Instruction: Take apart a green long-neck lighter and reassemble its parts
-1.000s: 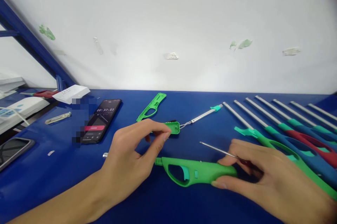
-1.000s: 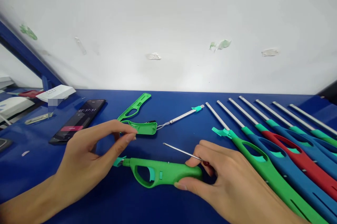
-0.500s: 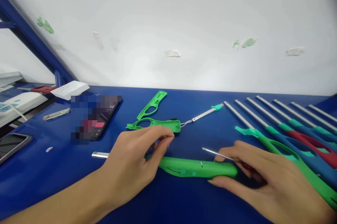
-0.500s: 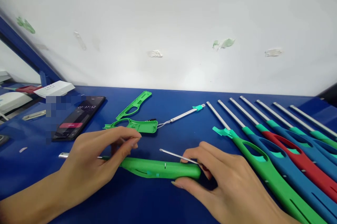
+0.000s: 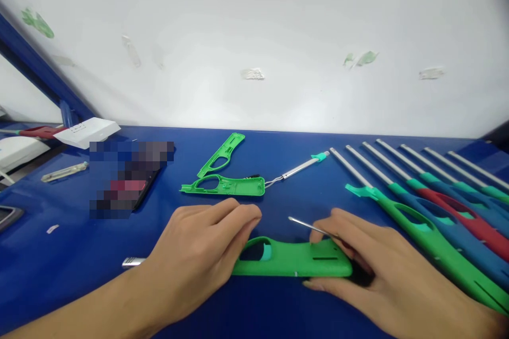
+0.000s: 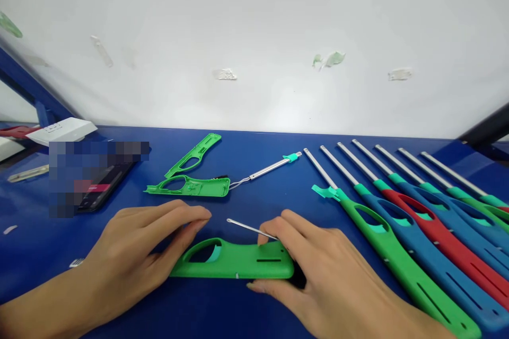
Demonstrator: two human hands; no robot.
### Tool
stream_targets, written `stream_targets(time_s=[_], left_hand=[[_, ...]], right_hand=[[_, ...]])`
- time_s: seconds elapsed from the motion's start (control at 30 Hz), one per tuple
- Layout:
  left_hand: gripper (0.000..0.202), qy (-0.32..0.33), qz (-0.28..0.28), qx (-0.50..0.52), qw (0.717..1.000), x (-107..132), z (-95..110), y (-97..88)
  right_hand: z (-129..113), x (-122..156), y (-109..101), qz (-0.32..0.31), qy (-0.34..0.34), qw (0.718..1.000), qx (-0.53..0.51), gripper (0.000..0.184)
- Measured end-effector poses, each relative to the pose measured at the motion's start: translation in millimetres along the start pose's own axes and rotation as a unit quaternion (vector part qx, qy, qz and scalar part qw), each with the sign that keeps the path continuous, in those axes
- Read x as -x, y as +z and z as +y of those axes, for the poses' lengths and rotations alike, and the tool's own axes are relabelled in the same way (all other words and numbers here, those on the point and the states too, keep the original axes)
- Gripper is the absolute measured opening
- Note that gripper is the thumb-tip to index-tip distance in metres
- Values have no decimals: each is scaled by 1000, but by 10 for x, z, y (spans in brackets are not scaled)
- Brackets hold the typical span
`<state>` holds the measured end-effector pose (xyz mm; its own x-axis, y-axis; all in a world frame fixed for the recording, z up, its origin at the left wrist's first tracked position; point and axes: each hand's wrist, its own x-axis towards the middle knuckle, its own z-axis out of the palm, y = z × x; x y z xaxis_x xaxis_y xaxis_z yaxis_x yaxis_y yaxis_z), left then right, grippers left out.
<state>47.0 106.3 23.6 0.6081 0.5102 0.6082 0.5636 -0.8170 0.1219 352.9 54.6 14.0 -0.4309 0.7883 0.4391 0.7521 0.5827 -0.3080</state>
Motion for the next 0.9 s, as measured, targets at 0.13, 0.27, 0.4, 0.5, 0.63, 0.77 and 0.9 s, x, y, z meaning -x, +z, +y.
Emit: stream_targets(time_s=[0.13, 0.27, 0.4, 0.5, 0.63, 0.77, 0.9], left_hand=[[16, 0, 1, -2, 1000, 7, -38, 18], [18, -11, 19, 5, 1000, 23, -43, 22], [27, -11, 38, 28, 999, 38, -33, 2], [33, -6, 45, 48, 998, 27, -17, -20], [28, -31, 38, 86, 995, -34, 67, -38], [26, -67, 41, 130, 988, -158, 185, -20], [24, -102, 21, 184, 977, -325, 308, 38]], right_hand=[[-6, -6, -12, -5, 6, 1000, -26, 43], [-9, 18, -104, -21, 52, 996, -75, 40], [4, 5, -224, 1, 151, 980, -132, 40], [33, -29, -252, 38, 220, 960, -166, 53], [67, -77, -240, 61, 259, 945, -191, 47], [100, -127, -259, 66, 247, 940, -227, 36], [167, -176, -365, 126, 258, 918, -274, 41]])
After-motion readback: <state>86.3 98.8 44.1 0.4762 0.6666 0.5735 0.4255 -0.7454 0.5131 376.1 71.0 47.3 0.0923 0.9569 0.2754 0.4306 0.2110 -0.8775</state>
